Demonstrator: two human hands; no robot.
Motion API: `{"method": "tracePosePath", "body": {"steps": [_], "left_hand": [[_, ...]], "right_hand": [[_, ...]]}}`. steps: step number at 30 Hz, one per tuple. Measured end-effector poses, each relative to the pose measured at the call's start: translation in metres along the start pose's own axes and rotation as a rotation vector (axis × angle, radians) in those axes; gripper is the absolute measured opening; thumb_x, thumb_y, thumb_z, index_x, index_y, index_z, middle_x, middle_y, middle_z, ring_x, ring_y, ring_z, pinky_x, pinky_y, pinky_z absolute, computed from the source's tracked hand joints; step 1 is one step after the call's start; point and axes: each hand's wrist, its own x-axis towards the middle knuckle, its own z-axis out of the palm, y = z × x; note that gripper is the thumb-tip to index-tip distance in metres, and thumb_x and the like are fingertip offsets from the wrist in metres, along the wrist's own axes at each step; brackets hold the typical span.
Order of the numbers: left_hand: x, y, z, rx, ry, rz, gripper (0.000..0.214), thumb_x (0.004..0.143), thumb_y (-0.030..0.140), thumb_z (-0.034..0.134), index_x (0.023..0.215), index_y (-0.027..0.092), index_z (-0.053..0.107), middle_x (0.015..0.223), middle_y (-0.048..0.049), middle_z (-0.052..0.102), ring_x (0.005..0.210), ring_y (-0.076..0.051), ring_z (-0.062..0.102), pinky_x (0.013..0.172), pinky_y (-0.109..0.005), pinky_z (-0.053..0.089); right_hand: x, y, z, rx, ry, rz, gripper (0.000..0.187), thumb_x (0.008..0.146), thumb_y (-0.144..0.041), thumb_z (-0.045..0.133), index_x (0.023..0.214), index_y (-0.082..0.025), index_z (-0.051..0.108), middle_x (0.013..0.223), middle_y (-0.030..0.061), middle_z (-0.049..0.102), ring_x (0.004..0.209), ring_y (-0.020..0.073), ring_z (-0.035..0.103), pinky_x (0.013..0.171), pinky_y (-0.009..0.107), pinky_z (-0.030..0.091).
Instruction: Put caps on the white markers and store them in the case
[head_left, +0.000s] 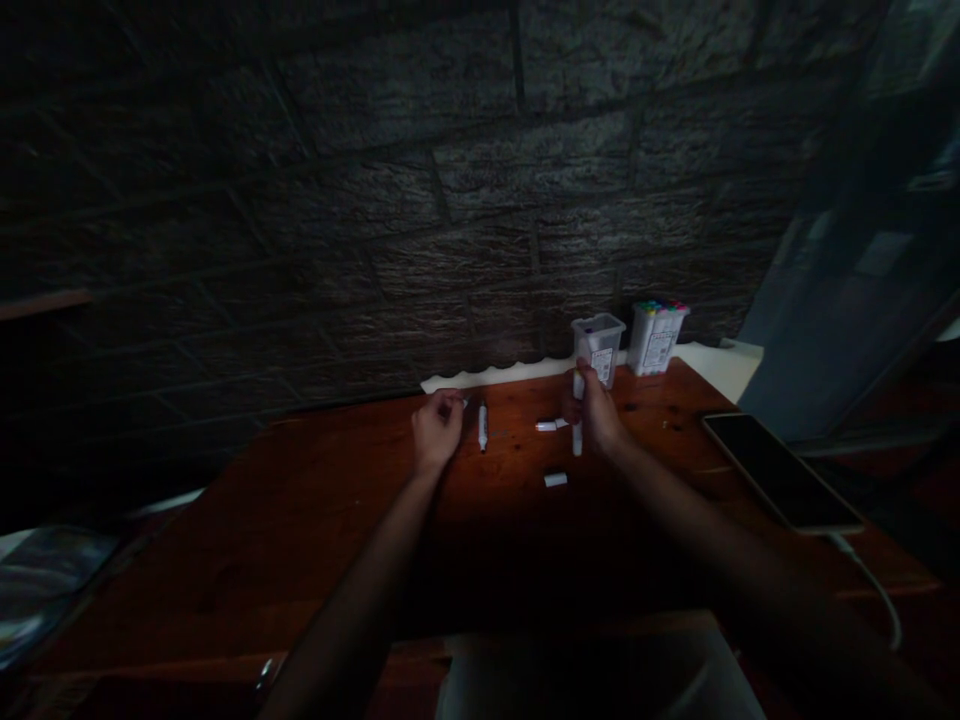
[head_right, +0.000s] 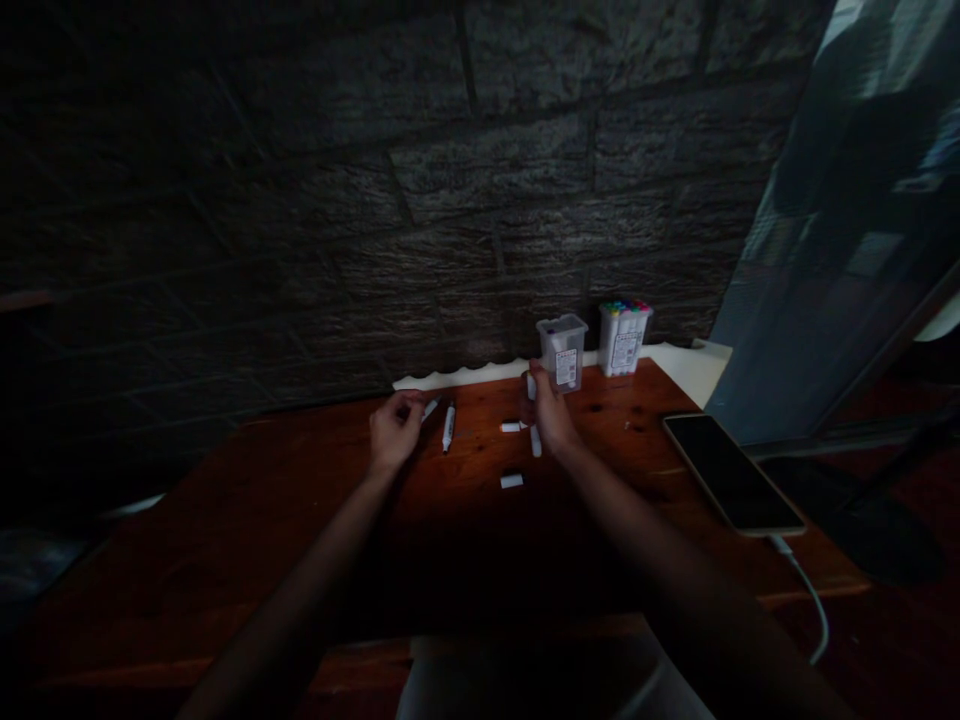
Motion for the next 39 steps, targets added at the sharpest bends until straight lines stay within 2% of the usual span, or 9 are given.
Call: {"method": "tracePosePath", "body": {"steps": [6, 13, 18, 21, 26, 29, 34, 37, 39], "left_hand": [[0.0, 0.0, 0.002, 0.02, -0.015, 0.014, 0.022, 0.083, 0.028, 0.05, 0.09, 0.017, 0.068, 0.075, -0.0031, 0.069, 0.066, -0.016, 0.063, 0.065, -0.024, 0.046], [-0.004, 0.012, 0.001, 0.012, -0.024, 0.029, 0.024, 0.085, 0.031, 0.05, 0.09, 0.017, 0.069, 0.073, -0.0019, 0.069, 0.062, -0.014, 0.061, 0.063, -0.023, 0.046], [-0.02, 0.044, 0.007, -0.051, -0.227, 0.148, 0.029, 0.087, 0.041, 0.053, 0.099, 0.02, 0.069, 0.083, -0.004, 0.073, 0.072, -0.016, 0.066, 0.066, -0.025, 0.05], [-0.031, 0.061, 0.013, -0.087, -0.352, 0.191, 0.032, 0.087, 0.042, 0.054, 0.106, 0.022, 0.069, 0.088, -0.0049, 0.074, 0.081, -0.02, 0.068, 0.076, -0.029, 0.052], [-0.043, 0.069, 0.02, -0.204, -0.584, 0.232, 0.029, 0.09, 0.041, 0.05, 0.105, 0.025, 0.069, 0.088, -0.0007, 0.074, 0.069, -0.016, 0.066, 0.063, -0.025, 0.05], [-0.042, 0.064, 0.021, -0.187, -0.543, 0.213, 0.029, 0.091, 0.04, 0.049, 0.103, 0.023, 0.069, 0.079, -0.0003, 0.072, 0.064, -0.015, 0.063, 0.057, -0.024, 0.047], [-0.028, 0.048, 0.015, -0.072, -0.325, 0.188, 0.027, 0.09, 0.038, 0.051, 0.104, 0.021, 0.067, 0.089, -0.0033, 0.072, 0.073, -0.017, 0.065, 0.07, -0.027, 0.05], [-0.02, 0.04, 0.009, -0.046, -0.247, 0.206, 0.028, 0.09, 0.038, 0.051, 0.106, 0.022, 0.065, 0.103, -0.0067, 0.071, 0.092, -0.021, 0.066, 0.083, -0.029, 0.049], [-0.017, 0.038, 0.006, -0.021, -0.274, 0.245, 0.029, 0.091, 0.039, 0.049, 0.108, 0.021, 0.064, 0.106, -0.0078, 0.069, 0.098, -0.022, 0.064, 0.089, -0.031, 0.047]], "right_hand": [[-0.002, -0.002, 0.003, 0.033, 0.072, -0.057, 0.032, 0.083, -0.051, 0.044, 0.067, -0.024, 0.04, 0.043, -0.008, 0.029, 0.033, 0.0087, 0.024, 0.032, 0.022, 0.018], [0.002, -0.002, 0.005, 0.222, 0.073, -0.047, 0.04, 0.083, -0.061, 0.045, 0.069, -0.024, 0.042, 0.047, -0.0082, 0.024, 0.038, 0.009, 0.021, 0.036, 0.021, 0.022], [0.001, -0.014, 0.013, 0.308, -0.03, -0.061, 0.033, 0.083, -0.057, 0.049, 0.076, -0.024, 0.046, 0.061, -0.0032, 0.038, 0.054, 0.0133, 0.042, 0.054, 0.026, 0.044], [-0.003, -0.017, 0.018, 0.317, -0.017, -0.053, 0.029, 0.083, -0.053, 0.048, 0.076, -0.025, 0.046, 0.062, -0.0034, 0.037, 0.055, 0.0137, 0.042, 0.057, 0.027, 0.045], [-0.004, -0.014, 0.02, 0.368, -0.044, -0.061, 0.025, 0.084, -0.049, 0.047, 0.076, -0.025, 0.047, 0.063, -0.0029, 0.041, 0.057, 0.0139, 0.046, 0.06, 0.027, 0.047], [0.001, -0.008, 0.014, 0.347, -0.04, -0.054, 0.024, 0.082, -0.048, 0.053, 0.079, -0.024, 0.054, 0.068, -0.0011, 0.051, 0.065, 0.0145, 0.053, 0.065, 0.028, 0.049], [0.012, -0.003, -0.012, -0.074, 0.024, -0.081, 0.03, 0.076, -0.049, 0.064, 0.091, -0.023, 0.066, 0.088, 0.0011, 0.063, 0.077, 0.0145, 0.059, 0.065, 0.025, 0.049], [0.015, -0.006, -0.027, -0.279, -0.063, -0.075, 0.035, 0.072, -0.049, 0.068, 0.093, -0.021, 0.068, 0.081, 0.0005, 0.066, 0.066, 0.0121, 0.057, 0.059, 0.024, 0.046], [0.014, -0.008, -0.032, -0.402, -0.163, -0.11, 0.034, 0.074, -0.05, 0.067, 0.085, -0.018, 0.069, 0.074, 0.0006, 0.066, 0.061, 0.0112, 0.054, 0.056, 0.023, 0.044]]}}
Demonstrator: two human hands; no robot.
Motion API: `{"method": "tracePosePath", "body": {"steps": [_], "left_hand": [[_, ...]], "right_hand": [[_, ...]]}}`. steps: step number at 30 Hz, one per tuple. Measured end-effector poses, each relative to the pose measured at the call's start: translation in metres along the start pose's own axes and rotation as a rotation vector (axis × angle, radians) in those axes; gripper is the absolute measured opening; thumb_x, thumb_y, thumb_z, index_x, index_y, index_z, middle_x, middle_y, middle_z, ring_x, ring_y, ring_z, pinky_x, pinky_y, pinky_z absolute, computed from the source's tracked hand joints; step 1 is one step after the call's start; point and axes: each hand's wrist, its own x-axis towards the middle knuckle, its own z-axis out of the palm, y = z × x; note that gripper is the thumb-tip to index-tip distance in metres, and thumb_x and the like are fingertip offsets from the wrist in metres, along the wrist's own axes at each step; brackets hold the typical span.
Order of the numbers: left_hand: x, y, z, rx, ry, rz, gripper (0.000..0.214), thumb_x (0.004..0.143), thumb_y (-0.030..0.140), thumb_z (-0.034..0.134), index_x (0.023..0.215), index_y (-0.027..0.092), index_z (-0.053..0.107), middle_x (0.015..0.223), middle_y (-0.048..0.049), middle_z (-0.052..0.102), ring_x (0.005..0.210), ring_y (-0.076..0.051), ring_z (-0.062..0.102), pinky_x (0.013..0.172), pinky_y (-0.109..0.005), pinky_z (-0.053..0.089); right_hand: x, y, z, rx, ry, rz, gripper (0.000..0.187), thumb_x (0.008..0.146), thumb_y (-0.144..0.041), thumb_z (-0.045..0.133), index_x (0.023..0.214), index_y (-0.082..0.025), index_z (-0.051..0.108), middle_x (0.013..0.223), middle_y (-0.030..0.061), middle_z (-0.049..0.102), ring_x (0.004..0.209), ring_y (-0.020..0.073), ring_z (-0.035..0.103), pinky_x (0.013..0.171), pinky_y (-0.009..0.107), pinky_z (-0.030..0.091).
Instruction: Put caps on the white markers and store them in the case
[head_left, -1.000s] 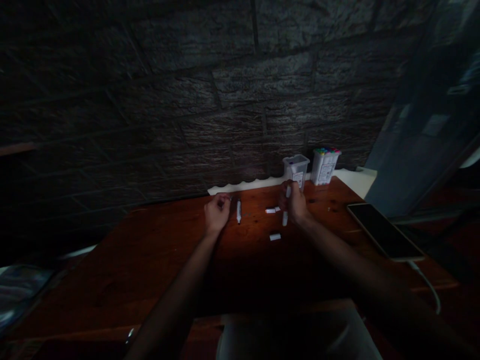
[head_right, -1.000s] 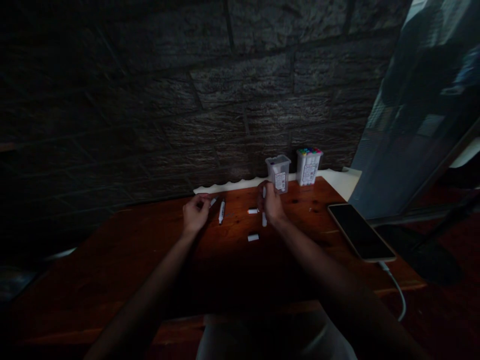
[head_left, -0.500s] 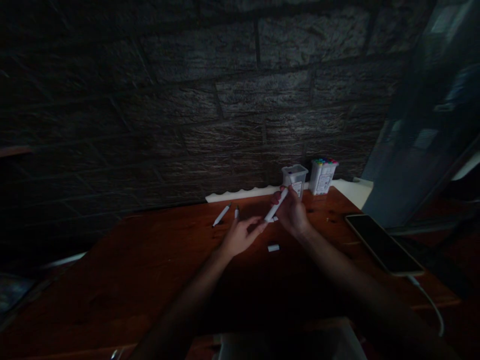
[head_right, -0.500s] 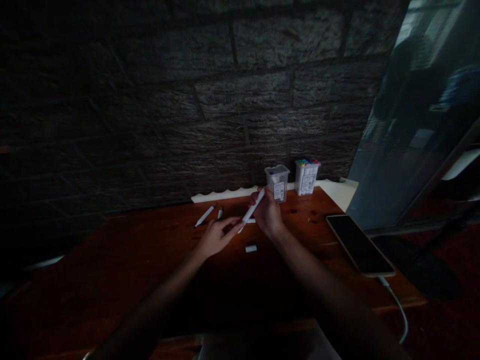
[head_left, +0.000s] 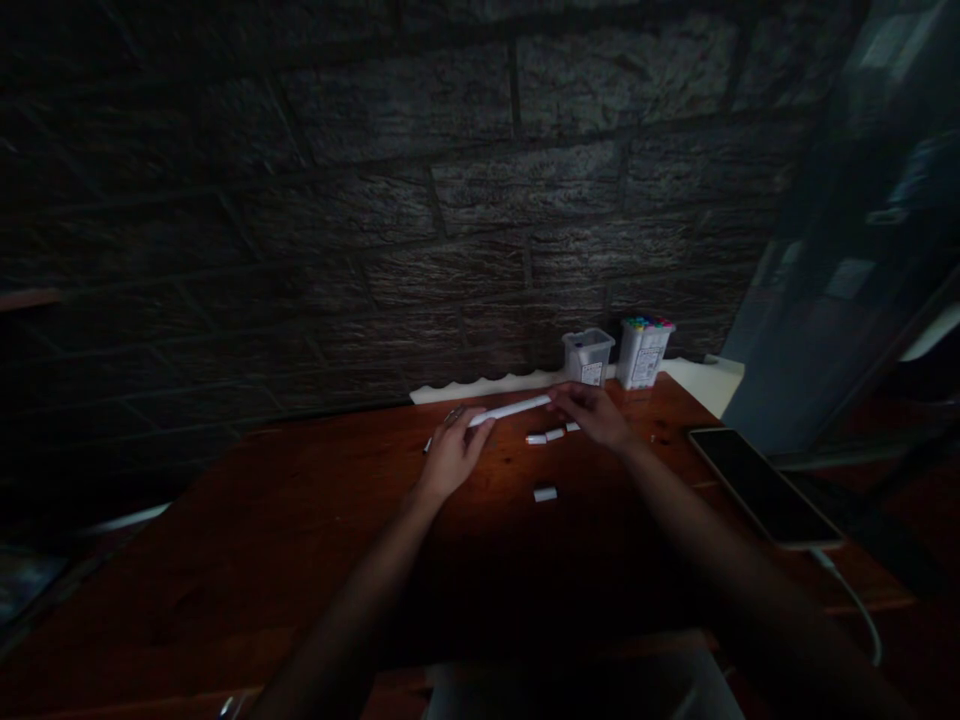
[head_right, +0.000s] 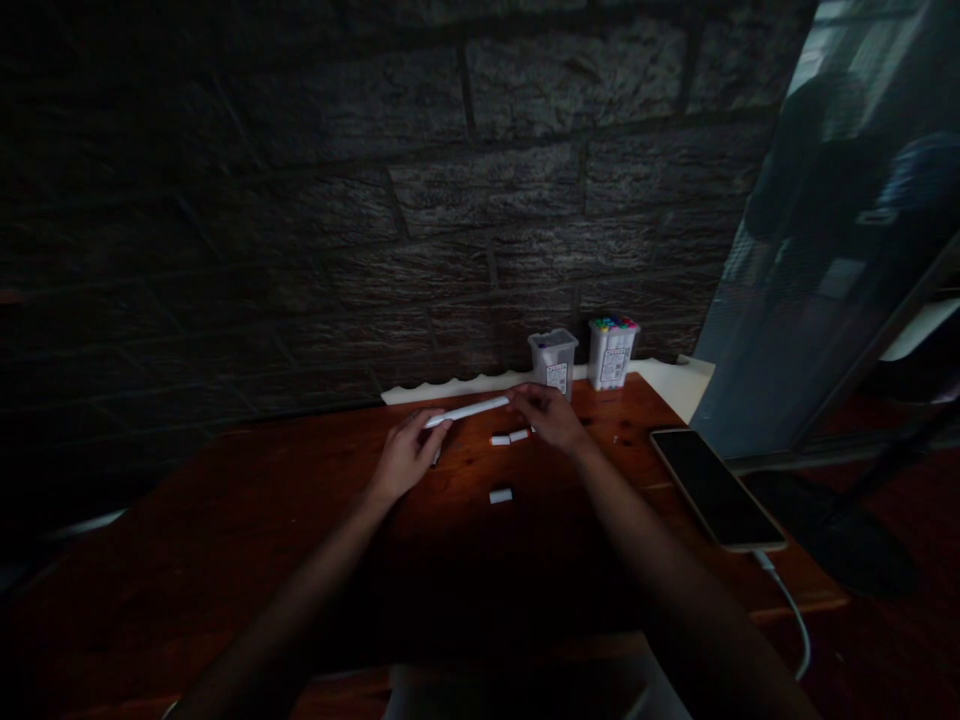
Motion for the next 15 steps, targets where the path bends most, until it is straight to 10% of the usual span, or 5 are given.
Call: {"method": "tracePosePath", "body": {"steps": [7, 15], "left_hand": [[-0.001, 0.009, -0.009, 0.075, -0.251, 0.048, 0.035, 0.097, 0.041, 0.034, 0.089, 0.022, 0.063, 0.084, -0.0038, 0.068, 0.082, -0.019, 0.064, 0.076, -0.027, 0.044], [-0.008, 0.027, 0.004, 0.219, -0.416, 0.129, 0.041, 0.097, 0.047, 0.031, 0.089, 0.02, 0.061, 0.073, -0.0021, 0.066, 0.069, -0.017, 0.063, 0.061, -0.026, 0.038]], "right_hand": [[-0.003, -0.007, -0.002, -0.194, -0.11, 0.015, 0.046, 0.077, -0.06, 0.059, 0.06, -0.017, 0.065, 0.055, -0.0012, 0.059, 0.052, 0.0104, 0.049, 0.053, 0.024, 0.036], [-0.005, -0.017, 0.025, 0.376, 0.039, 0.278, 0.065, 0.074, -0.077, 0.044, 0.079, -0.019, 0.071, 0.066, 0.0043, 0.065, 0.06, 0.0146, 0.055, 0.056, 0.027, 0.039]]}}
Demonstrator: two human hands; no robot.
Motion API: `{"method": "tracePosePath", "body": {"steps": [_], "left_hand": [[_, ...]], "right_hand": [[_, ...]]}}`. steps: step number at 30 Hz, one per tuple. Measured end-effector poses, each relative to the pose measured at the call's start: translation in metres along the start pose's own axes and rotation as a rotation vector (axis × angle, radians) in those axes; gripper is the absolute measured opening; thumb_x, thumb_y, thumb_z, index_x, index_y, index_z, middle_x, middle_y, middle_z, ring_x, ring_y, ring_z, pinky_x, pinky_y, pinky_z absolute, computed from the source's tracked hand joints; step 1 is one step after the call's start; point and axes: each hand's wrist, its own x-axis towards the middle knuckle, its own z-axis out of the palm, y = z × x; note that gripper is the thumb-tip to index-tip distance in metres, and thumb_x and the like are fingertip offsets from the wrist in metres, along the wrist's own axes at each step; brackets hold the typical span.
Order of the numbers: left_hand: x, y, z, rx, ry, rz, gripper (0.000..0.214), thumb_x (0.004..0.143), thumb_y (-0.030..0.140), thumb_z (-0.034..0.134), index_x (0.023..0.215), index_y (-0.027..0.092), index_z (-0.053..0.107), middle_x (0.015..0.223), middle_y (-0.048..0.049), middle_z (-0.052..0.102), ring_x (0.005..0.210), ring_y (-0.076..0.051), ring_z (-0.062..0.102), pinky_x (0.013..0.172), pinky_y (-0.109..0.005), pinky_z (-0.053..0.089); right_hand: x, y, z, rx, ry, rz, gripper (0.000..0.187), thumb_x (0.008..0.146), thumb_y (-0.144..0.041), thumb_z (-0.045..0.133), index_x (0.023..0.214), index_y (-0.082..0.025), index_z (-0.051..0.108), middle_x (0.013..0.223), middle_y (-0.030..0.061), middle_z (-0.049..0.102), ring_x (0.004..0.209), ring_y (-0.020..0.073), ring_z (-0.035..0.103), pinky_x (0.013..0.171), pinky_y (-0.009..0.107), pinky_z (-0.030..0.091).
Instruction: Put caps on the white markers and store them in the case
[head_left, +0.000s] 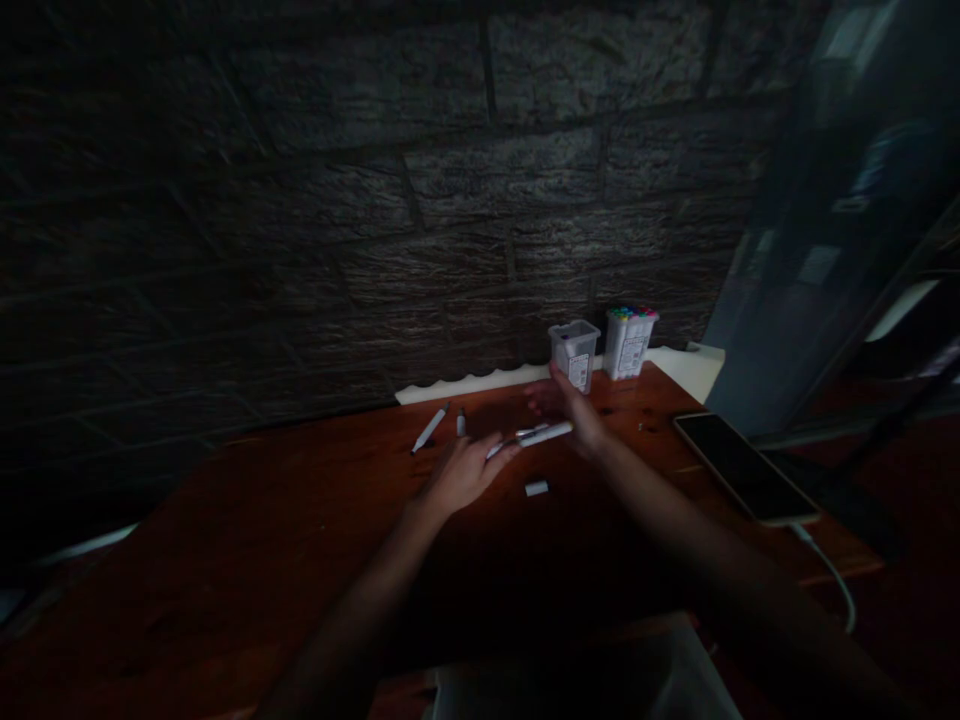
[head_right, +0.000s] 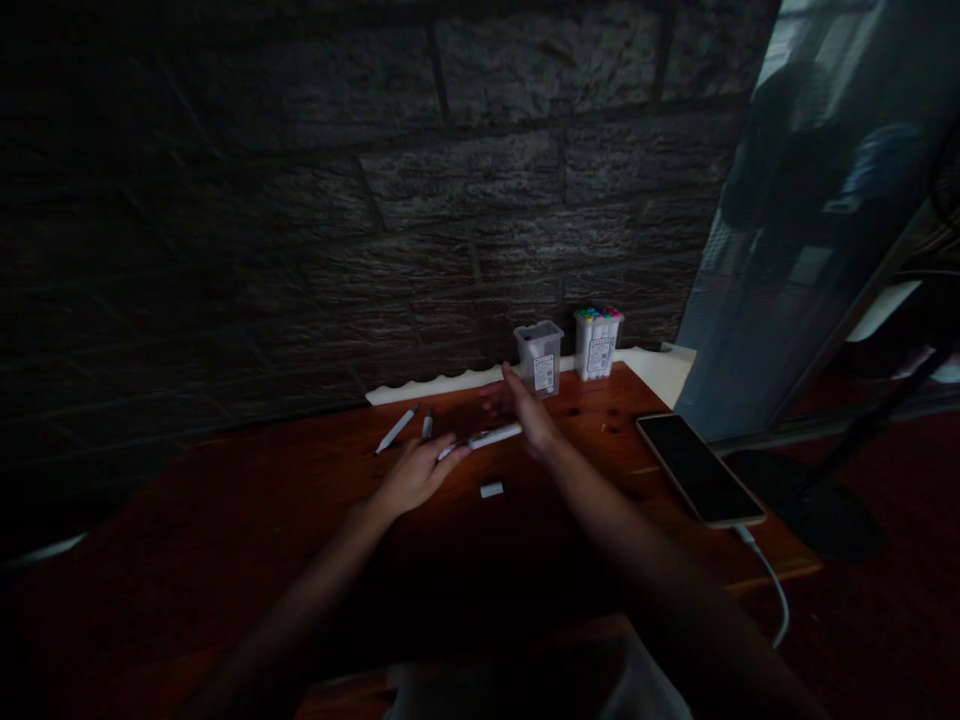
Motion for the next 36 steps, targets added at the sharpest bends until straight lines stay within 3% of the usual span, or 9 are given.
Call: {"method": "tracePosePath", "body": {"steps": [9, 16, 27, 32, 36], "left_hand": [[0.002, 0.007, -0.003, -0.033, -0.038, 0.056, 0.037, 0.096, 0.048, 0.037, 0.094, 0.021, 0.062, 0.076, -0.0018, 0.068, 0.066, -0.016, 0.064, 0.057, -0.023, 0.036], [-0.002, 0.005, 0.002, 0.014, -0.054, 0.08, 0.035, 0.095, 0.047, 0.04, 0.091, 0.021, 0.063, 0.073, -0.0028, 0.068, 0.065, -0.017, 0.064, 0.058, -0.023, 0.039], [-0.005, 0.007, -0.004, 0.111, -0.075, 0.065, 0.04, 0.095, 0.049, 0.037, 0.089, 0.02, 0.063, 0.068, -0.0045, 0.067, 0.061, -0.018, 0.063, 0.054, -0.024, 0.035], [-0.002, 0.003, 0.001, 0.03, -0.094, 0.032, 0.038, 0.095, 0.05, 0.039, 0.089, 0.021, 0.063, 0.071, -0.0034, 0.067, 0.064, -0.017, 0.063, 0.057, -0.024, 0.035], [0.002, 0.0, 0.002, -0.068, -0.043, 0.0, 0.037, 0.095, 0.048, 0.038, 0.086, 0.02, 0.06, 0.071, -0.002, 0.065, 0.066, -0.016, 0.062, 0.059, -0.023, 0.036]], "right_hand": [[0.0, -0.012, -0.007, 0.033, -0.131, -0.006, 0.072, 0.076, -0.081, 0.034, 0.076, -0.018, 0.068, 0.06, 0.0036, 0.061, 0.052, 0.0122, 0.049, 0.051, 0.024, 0.035], [-0.001, -0.002, 0.0, -0.046, -0.125, -0.082, 0.076, 0.079, -0.081, 0.023, 0.079, -0.02, 0.068, 0.053, 0.0035, 0.056, 0.05, 0.0136, 0.049, 0.048, 0.026, 0.032], [-0.008, 0.003, 0.002, -0.293, -0.147, -0.17, 0.073, 0.087, -0.072, 0.011, 0.05, -0.02, 0.044, 0.047, 0.0002, 0.038, 0.045, 0.0103, 0.034, 0.049, 0.029, 0.025], [-0.001, 0.005, 0.001, -0.268, -0.096, -0.205, 0.069, 0.088, -0.071, 0.016, 0.05, -0.02, 0.043, 0.045, -0.0009, 0.035, 0.044, 0.0105, 0.032, 0.048, 0.029, 0.024], [0.009, 0.003, -0.006, -0.145, 0.047, -0.209, 0.066, 0.083, -0.076, 0.026, 0.058, -0.02, 0.051, 0.05, -0.0017, 0.041, 0.045, 0.0095, 0.037, 0.045, 0.026, 0.025]]}}
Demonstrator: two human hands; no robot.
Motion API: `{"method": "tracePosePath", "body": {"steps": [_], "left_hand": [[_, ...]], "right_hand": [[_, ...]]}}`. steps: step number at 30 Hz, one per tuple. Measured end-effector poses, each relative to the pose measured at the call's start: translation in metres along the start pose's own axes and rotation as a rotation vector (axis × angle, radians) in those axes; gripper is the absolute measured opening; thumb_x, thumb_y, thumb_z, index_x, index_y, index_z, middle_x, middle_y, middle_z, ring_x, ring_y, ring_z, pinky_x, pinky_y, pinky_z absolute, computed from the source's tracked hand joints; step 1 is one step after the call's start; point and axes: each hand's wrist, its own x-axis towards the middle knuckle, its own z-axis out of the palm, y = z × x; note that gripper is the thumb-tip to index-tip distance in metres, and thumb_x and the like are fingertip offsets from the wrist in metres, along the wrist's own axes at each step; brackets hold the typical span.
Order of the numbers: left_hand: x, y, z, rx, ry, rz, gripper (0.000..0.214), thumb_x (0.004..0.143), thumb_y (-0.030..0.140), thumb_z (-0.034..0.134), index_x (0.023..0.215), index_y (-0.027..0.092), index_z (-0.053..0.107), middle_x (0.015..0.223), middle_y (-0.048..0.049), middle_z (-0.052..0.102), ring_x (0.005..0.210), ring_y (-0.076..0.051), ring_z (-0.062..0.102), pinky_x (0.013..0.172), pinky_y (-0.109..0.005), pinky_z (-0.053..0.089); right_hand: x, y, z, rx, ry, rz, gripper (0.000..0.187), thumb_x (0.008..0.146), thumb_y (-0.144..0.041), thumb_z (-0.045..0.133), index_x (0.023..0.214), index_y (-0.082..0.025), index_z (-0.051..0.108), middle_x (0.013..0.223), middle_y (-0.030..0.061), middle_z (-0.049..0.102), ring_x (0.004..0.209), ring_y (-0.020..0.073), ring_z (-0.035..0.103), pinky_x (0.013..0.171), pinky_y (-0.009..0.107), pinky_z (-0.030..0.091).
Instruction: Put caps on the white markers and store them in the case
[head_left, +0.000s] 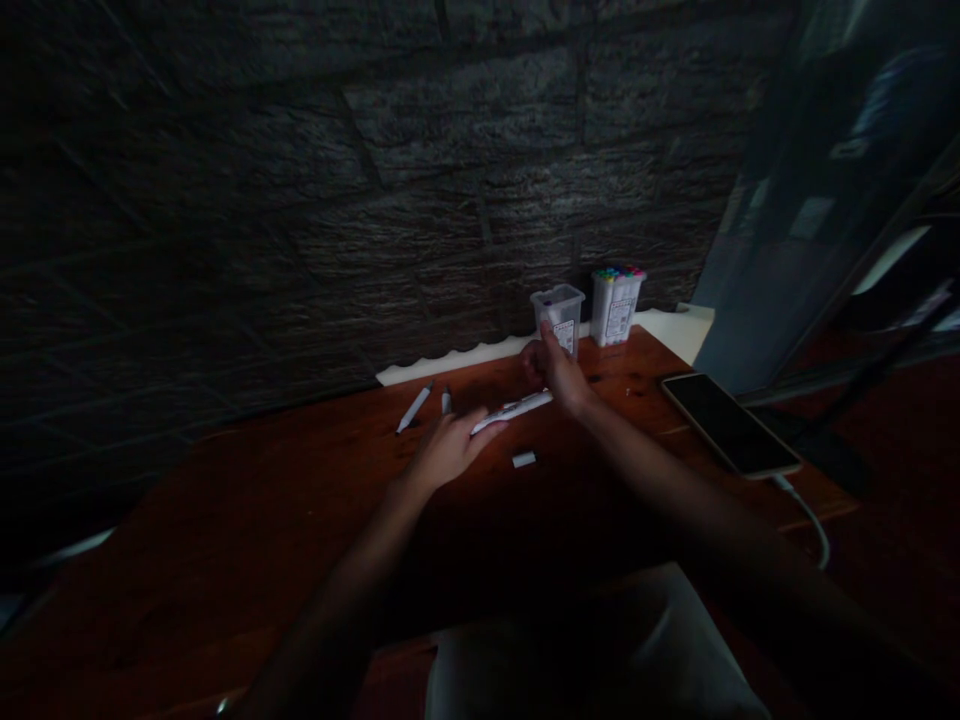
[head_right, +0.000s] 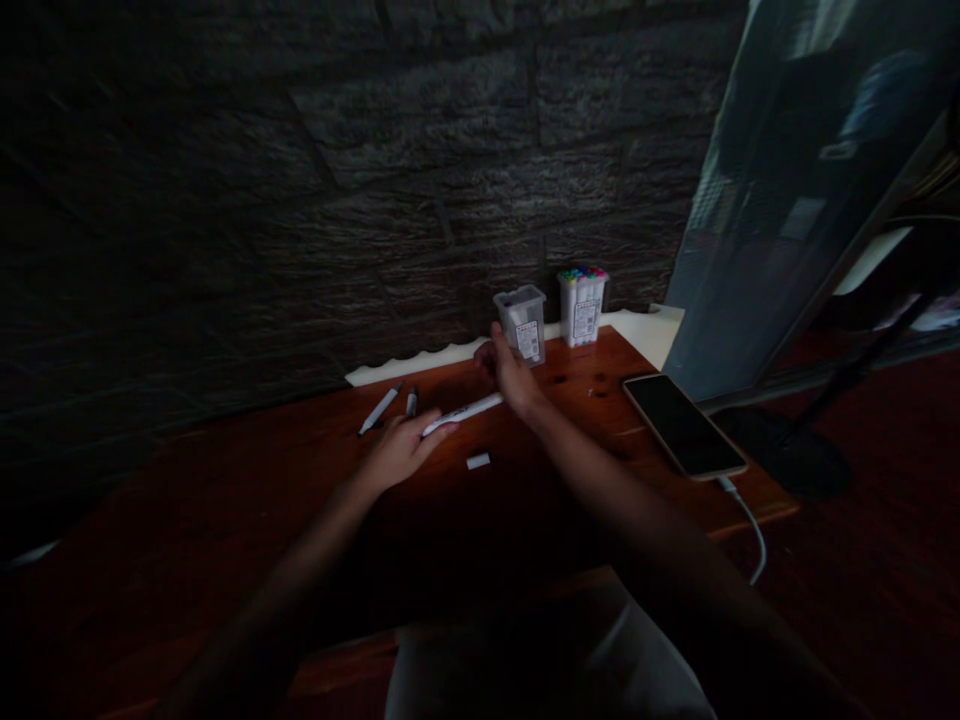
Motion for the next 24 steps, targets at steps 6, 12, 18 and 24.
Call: {"method": "tracePosePath", "body": {"steps": [6, 12, 18, 24], "left_hand": [[-0.003, -0.01, -0.007, -0.031, 0.071, -0.066, 0.034, 0.097, 0.045, 0.034, 0.093, 0.021, 0.058, 0.075, -0.0002, 0.063, 0.069, -0.016, 0.061, 0.063, -0.023, 0.04], [-0.004, -0.019, -0.006, -0.084, 0.115, -0.045, 0.031, 0.097, 0.041, 0.034, 0.102, 0.021, 0.057, 0.087, -0.0023, 0.066, 0.082, -0.017, 0.063, 0.073, -0.025, 0.045], [-0.003, -0.025, -0.003, -0.131, 0.2, -0.024, 0.027, 0.094, 0.039, 0.044, 0.107, 0.019, 0.058, 0.097, -0.0044, 0.067, 0.086, -0.017, 0.063, 0.079, -0.026, 0.047], [-0.002, -0.024, 0.001, -0.136, 0.217, -0.017, 0.032, 0.094, 0.038, 0.045, 0.114, 0.019, 0.06, 0.108, -0.0064, 0.069, 0.096, -0.018, 0.064, 0.087, -0.029, 0.048]], "right_hand": [[-0.001, -0.001, -0.015, -0.058, -0.117, 0.05, 0.041, 0.074, -0.059, 0.064, 0.081, -0.019, 0.067, 0.067, -0.0016, 0.06, 0.051, 0.0082, 0.049, 0.046, 0.023, 0.036], [-0.002, 0.002, -0.022, -0.042, -0.333, 0.044, 0.033, 0.066, -0.036, 0.079, 0.093, -0.018, 0.073, 0.075, 0.0012, 0.07, 0.064, 0.0114, 0.063, 0.064, 0.027, 0.053], [0.001, 0.0, -0.026, -0.055, -0.232, 0.005, 0.029, 0.065, -0.038, 0.078, 0.085, -0.018, 0.074, 0.072, 0.0012, 0.071, 0.06, 0.0105, 0.062, 0.06, 0.025, 0.052], [-0.003, 0.002, -0.023, -0.277, -0.299, -0.068, 0.029, 0.071, -0.045, 0.073, 0.077, -0.016, 0.074, 0.058, -0.0012, 0.064, 0.053, 0.0087, 0.055, 0.052, 0.022, 0.043]]}}
